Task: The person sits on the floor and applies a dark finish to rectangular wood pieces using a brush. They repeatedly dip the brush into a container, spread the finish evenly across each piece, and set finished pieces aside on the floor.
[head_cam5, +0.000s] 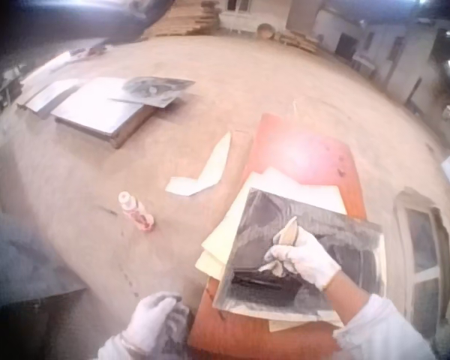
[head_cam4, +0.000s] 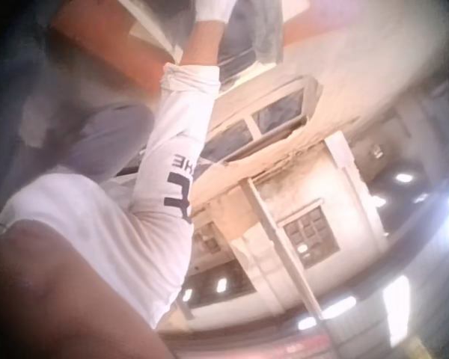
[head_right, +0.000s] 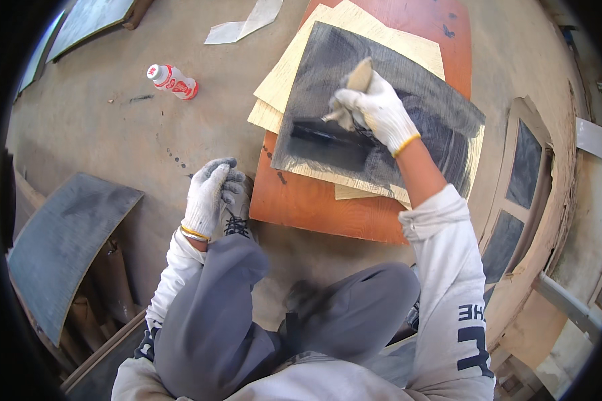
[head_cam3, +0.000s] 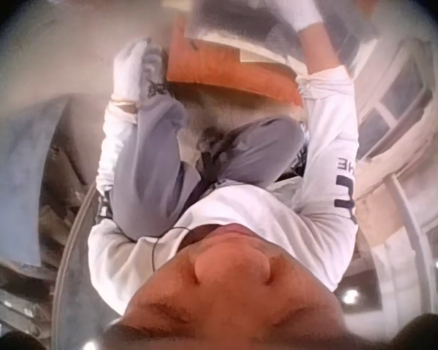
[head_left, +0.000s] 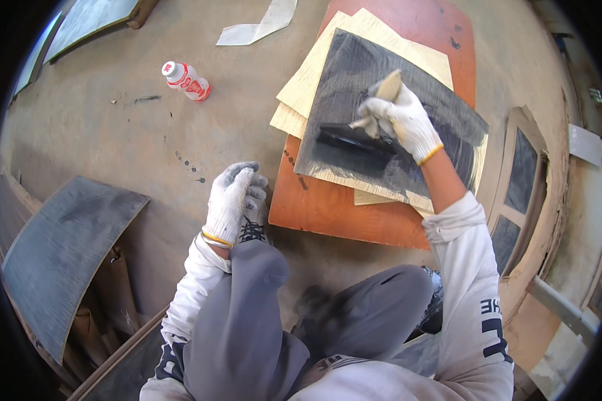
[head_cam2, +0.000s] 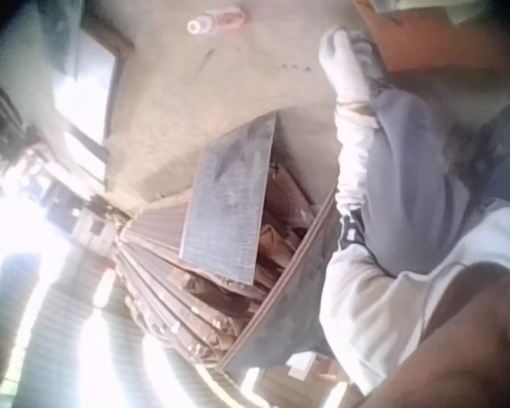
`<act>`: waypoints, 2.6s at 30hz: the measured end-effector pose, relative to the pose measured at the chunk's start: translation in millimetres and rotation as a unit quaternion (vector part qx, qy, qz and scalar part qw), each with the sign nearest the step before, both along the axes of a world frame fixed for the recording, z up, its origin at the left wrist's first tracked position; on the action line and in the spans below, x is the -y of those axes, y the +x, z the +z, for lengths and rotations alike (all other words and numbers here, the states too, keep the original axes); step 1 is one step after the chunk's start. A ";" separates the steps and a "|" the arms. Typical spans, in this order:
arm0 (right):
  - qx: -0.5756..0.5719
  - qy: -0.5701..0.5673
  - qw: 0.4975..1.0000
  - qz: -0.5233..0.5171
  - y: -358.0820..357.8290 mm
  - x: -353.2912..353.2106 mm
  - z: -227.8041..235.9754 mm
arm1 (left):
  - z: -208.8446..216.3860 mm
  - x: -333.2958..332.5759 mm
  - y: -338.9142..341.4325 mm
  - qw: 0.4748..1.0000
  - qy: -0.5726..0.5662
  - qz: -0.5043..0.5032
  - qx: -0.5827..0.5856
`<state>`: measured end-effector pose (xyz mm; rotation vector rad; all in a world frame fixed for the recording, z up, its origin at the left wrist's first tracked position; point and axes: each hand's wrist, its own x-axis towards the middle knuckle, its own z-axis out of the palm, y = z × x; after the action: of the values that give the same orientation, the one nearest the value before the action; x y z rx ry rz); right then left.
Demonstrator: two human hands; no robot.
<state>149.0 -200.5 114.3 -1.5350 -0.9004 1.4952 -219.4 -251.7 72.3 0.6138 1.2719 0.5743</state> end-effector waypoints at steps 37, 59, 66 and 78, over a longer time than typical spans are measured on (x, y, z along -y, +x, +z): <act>0.085 -0.005 0.988 -0.128 127.7 77.0 18.1 | 1.0 1.8 8.2 0.999 0.032 -0.017 -0.023; 0.098 -0.049 0.993 -0.052 150.4 89.3 18.9 | -4.9 3.2 16.4 0.996 0.048 -0.050 -0.049; -0.030 0.000 0.994 -0.106 148.0 119.2 6.8 | -4.2 4.7 31.8 0.998 0.040 -0.053 -0.020; 0.044 -0.014 0.996 -0.078 118.1 114.8 14.4 | 0.9 -11.6 34.6 0.985 0.143 -0.047 -0.078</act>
<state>267.0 -315.4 128.6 -1.6644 -0.7920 1.3424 -184.8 -240.1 73.1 0.9694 1.3087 0.6459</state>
